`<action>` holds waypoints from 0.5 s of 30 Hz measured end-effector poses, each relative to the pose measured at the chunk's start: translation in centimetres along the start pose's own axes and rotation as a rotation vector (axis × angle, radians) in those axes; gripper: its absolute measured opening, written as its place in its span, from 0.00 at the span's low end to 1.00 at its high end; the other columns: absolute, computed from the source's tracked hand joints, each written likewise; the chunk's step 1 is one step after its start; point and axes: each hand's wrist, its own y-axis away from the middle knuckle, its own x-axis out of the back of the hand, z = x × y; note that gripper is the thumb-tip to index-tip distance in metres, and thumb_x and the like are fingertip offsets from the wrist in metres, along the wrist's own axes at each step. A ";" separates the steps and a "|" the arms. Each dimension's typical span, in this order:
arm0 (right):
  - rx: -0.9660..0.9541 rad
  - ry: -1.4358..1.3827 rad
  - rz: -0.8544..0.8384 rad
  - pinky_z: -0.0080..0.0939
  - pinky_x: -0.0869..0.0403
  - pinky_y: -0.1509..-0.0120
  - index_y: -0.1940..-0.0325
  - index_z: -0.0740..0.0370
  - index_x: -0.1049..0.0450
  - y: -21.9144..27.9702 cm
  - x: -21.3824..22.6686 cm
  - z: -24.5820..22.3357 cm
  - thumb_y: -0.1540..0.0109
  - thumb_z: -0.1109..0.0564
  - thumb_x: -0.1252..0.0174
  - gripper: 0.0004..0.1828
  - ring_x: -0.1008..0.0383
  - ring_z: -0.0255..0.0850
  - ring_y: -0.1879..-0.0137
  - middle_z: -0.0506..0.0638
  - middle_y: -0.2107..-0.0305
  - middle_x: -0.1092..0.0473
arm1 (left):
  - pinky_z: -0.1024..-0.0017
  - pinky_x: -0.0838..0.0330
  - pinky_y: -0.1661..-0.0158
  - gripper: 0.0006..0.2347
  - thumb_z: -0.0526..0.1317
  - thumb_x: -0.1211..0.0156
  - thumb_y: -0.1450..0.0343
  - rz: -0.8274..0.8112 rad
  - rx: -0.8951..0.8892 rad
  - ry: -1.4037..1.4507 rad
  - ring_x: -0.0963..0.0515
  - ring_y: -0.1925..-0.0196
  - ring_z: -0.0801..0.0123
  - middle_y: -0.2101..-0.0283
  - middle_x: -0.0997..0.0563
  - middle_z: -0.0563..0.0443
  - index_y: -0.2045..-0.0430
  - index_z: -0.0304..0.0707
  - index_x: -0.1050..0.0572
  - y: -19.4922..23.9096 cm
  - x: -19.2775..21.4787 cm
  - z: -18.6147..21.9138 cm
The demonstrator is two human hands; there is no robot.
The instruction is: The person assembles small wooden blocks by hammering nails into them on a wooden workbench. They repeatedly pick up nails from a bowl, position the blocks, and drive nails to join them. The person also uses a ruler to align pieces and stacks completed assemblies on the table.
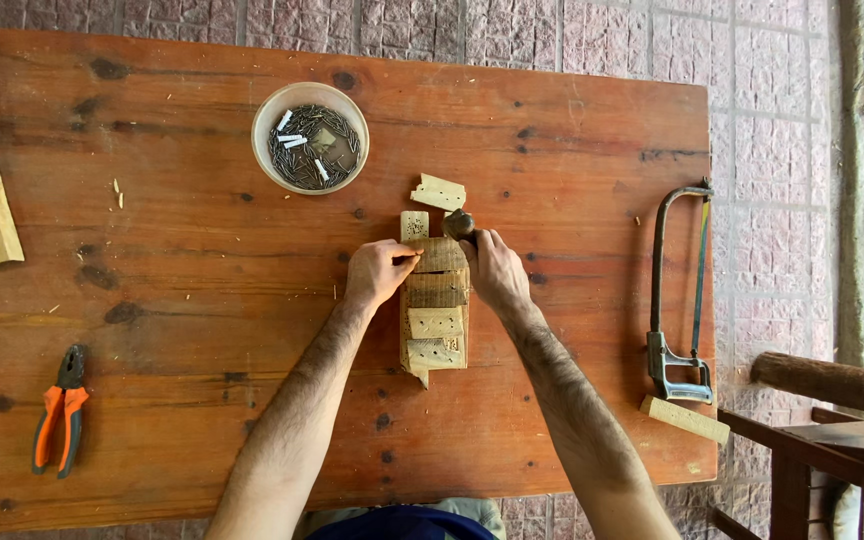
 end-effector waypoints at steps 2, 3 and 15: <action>0.001 -0.013 -0.002 0.78 0.16 0.52 0.41 0.54 0.28 -0.4 -0.6 0.1 0.18 0.35 0.51 0.22 0.16 0.75 0.56 0.60 0.57 0.26 | 0.67 0.16 0.58 0.04 0.40 0.26 0.22 -0.007 0.004 -0.003 0.09 0.60 0.57 0.62 0.08 0.46 0.57 0.46 0.08 0.0 0.1 0.0; 0.009 0.000 -0.017 0.77 0.15 0.52 0.40 0.55 0.28 -0.5 -0.9 0.2 0.18 0.35 0.51 0.23 0.15 0.74 0.56 0.60 0.57 0.26 | 0.64 0.15 0.58 0.04 0.40 0.25 0.23 0.008 -0.003 0.007 0.08 0.59 0.53 0.62 0.08 0.45 0.58 0.46 0.08 0.0 -0.1 -0.3; 0.029 -0.002 -0.008 0.78 0.16 0.54 0.39 0.56 0.27 1.0 -0.2 -0.2 0.18 0.36 0.51 0.22 0.16 0.75 0.58 0.61 0.57 0.26 | 0.62 0.15 0.57 0.04 0.41 0.24 0.25 0.039 0.035 0.102 0.08 0.56 0.51 0.61 0.08 0.45 0.59 0.48 0.07 0.9 -1.0 -1.1</action>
